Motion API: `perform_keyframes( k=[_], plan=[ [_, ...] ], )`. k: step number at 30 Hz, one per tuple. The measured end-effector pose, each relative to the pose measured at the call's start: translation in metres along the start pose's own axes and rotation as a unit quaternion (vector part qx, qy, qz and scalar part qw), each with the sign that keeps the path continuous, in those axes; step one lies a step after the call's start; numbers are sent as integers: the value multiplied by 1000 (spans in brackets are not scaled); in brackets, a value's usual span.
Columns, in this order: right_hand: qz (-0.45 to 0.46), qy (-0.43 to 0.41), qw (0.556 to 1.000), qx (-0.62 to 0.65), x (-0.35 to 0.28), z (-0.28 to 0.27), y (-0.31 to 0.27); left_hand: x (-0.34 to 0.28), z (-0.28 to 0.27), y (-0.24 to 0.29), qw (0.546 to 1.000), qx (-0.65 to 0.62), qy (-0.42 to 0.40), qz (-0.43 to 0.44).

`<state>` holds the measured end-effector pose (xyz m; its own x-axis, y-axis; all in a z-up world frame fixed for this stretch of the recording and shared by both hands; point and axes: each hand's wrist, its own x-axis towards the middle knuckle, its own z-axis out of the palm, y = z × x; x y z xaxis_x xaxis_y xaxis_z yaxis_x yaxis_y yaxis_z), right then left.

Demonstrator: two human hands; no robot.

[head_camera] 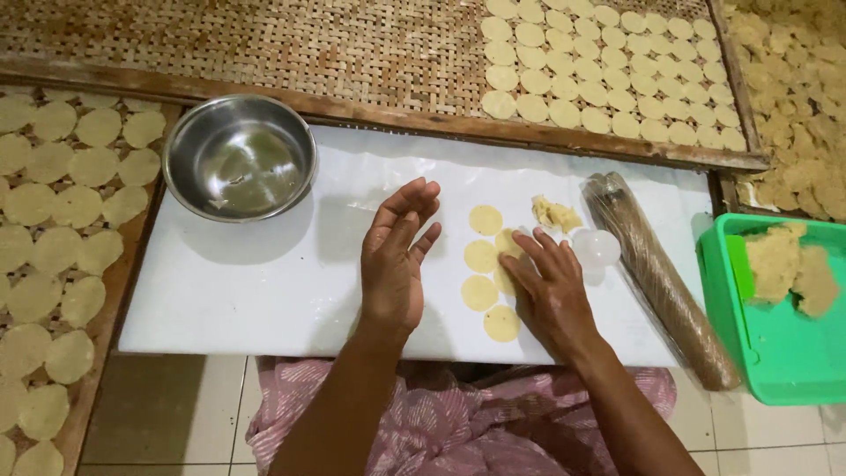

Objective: Preparing small round dough pieces and placing them onto a bamboo drying rack.

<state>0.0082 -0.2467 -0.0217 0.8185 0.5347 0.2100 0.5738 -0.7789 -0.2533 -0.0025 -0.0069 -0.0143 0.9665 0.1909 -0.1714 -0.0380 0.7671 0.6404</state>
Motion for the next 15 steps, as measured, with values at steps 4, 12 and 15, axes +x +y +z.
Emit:
perform_keyframes(
  k=[4, 12, 15],
  plan=[
    [-14, -6, 1000, -21, 1, 3, -2, 3, 1, 0, 1000, 2, -2, 0],
    [76, -19, 994, 81, 3, 10, 5, 4, 2, -3, 1000, 0, -5, -11],
    [81, -7, 993, 85, 0, 13, 9, 4, 3, -3, 1000, -2, -11, -8]
  ],
)
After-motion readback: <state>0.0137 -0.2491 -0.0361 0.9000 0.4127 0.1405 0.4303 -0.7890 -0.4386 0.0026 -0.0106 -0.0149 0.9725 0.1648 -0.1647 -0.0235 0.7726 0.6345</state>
